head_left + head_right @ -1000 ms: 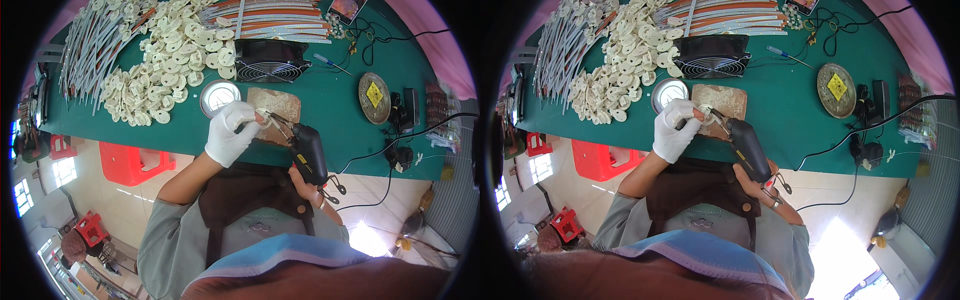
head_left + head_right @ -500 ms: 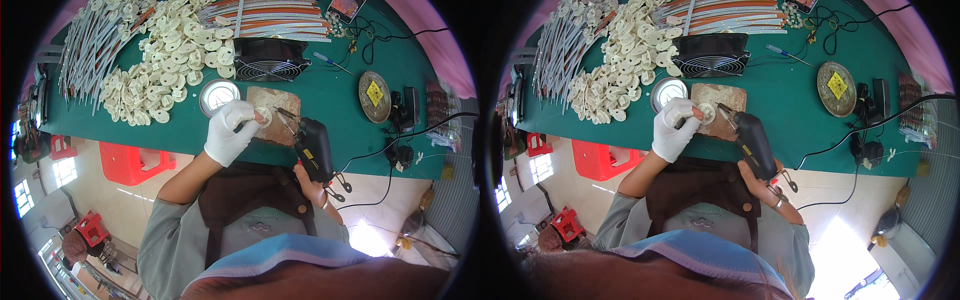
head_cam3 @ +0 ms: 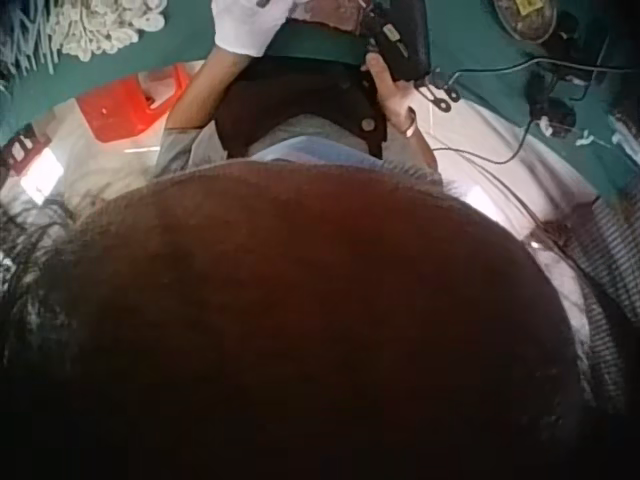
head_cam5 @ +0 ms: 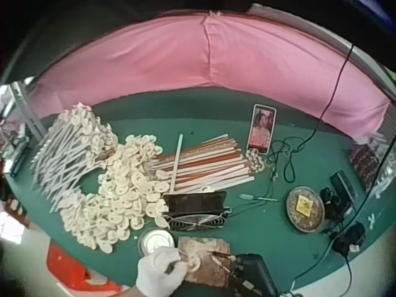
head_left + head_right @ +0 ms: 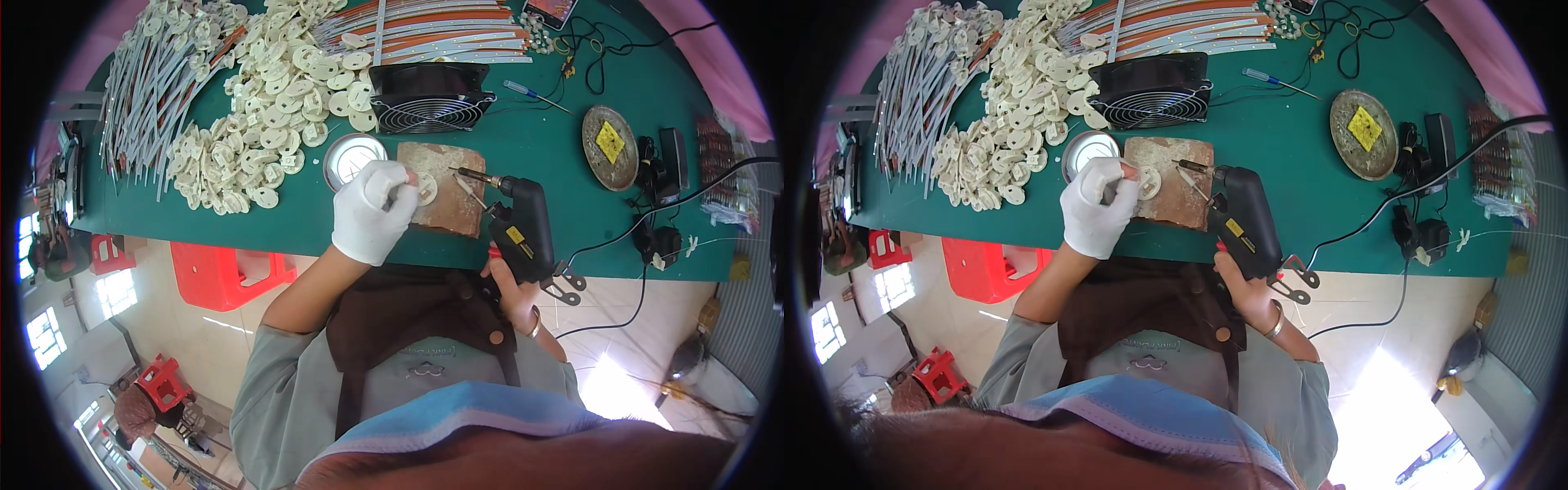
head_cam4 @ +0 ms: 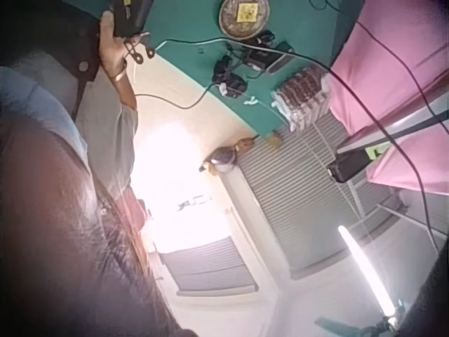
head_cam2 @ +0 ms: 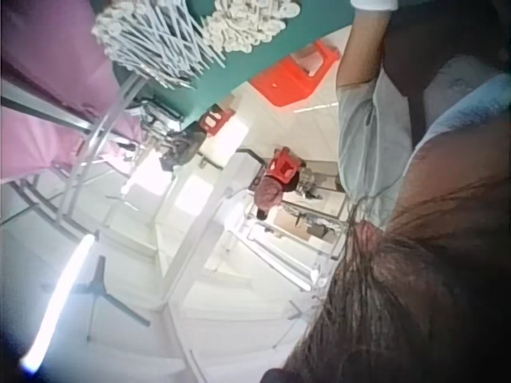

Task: The person solders circular bases to LED strips using a soldering gun and tests the connected LED strips, illuminating them.

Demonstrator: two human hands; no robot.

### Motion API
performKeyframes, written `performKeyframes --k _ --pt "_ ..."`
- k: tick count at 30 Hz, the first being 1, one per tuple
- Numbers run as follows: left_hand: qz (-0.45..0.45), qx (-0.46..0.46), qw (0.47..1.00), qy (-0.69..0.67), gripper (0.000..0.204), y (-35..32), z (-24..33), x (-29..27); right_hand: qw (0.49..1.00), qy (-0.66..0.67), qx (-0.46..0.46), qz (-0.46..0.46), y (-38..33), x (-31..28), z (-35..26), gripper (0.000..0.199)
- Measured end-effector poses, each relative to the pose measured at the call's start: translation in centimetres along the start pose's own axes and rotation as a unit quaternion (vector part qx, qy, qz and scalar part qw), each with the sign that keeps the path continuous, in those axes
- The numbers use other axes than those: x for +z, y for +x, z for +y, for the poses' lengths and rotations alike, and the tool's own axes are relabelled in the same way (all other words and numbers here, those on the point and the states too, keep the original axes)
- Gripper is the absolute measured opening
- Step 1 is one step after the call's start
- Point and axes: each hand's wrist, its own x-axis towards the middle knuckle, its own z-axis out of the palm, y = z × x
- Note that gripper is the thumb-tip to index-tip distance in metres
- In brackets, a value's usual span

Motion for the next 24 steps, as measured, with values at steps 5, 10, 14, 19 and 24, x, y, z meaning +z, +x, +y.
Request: performKeyframes --k 5,10,14,19,24 --pt "-0.002 -0.113 0.993 0.014 0.016 -0.3 0.7 0.4 1.000 0.021 0.011 0.015 -0.1 -0.1 -0.4 0.027" --pt "0.022 -0.061 0.997 0.029 0.015 0.0 1.0 1.2 0.999 0.034 0.007 0.021 0.0 -0.1 -0.5 0.027" --pt "0.010 -0.021 0.996 0.085 0.015 0.0 1.3 1.5 0.998 0.056 0.016 0.038 0.2 0.0 -0.7 0.027" --pt "-0.016 0.008 0.996 0.091 0.015 -0.3 1.4 1.5 0.998 0.054 0.017 0.037 0.3 -0.3 -0.7 0.027" --pt "-0.028 -0.030 0.999 0.033 0.014 -0.1 0.7 1.1 0.996 0.073 0.019 0.042 0.2 -0.3 -0.9 0.027"
